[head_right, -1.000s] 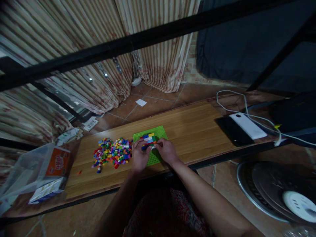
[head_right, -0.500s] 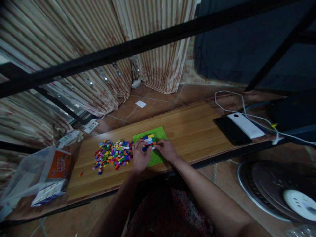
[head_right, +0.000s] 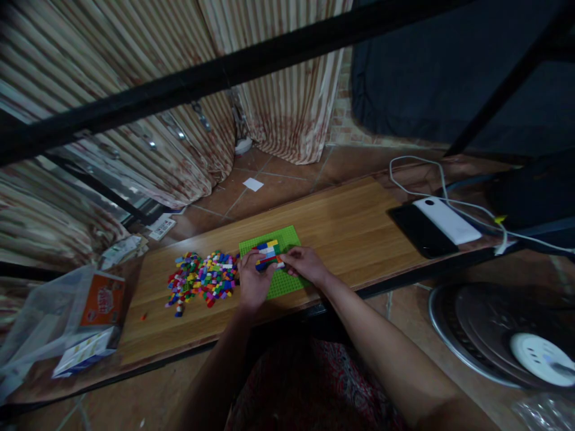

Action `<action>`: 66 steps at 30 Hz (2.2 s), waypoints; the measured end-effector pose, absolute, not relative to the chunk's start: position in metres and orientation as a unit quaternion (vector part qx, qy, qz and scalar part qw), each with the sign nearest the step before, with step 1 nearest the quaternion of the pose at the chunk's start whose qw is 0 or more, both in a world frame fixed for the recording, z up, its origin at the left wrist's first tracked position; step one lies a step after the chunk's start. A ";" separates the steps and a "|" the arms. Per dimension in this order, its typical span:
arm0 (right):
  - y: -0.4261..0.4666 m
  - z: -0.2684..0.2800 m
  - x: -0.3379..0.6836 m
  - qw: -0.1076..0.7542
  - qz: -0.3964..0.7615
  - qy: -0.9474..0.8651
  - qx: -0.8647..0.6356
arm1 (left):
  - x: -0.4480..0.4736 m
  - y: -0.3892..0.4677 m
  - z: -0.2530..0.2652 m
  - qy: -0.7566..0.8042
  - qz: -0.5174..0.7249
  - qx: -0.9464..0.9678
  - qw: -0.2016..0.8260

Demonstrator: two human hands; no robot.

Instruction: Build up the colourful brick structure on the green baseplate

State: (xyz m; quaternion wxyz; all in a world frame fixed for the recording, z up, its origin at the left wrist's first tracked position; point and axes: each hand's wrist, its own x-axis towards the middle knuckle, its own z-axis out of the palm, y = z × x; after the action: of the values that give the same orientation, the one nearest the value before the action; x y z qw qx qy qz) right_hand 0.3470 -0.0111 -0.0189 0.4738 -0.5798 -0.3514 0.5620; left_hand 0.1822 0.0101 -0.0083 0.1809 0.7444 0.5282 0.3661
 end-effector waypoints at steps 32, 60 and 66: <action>-0.027 -0.021 0.355 0.465 0.526 -0.371 -0.607 | 0.126 0.019 0.005 0.590 0.304 0.743 0.088; -0.030 -0.027 0.352 0.499 0.506 -0.381 -0.592 | 0.130 0.016 0.029 0.495 0.191 0.842 0.101; -0.031 -0.025 0.352 0.503 0.506 -0.385 -0.586 | 0.156 -0.008 0.013 0.431 0.219 0.868 0.115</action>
State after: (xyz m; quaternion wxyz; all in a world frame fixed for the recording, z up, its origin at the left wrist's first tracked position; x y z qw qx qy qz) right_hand 0.3521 -0.0308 -0.0252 0.5027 -0.5857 -0.3851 0.5060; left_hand 0.1562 -0.0076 0.0132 0.1149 0.8680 0.4307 0.2185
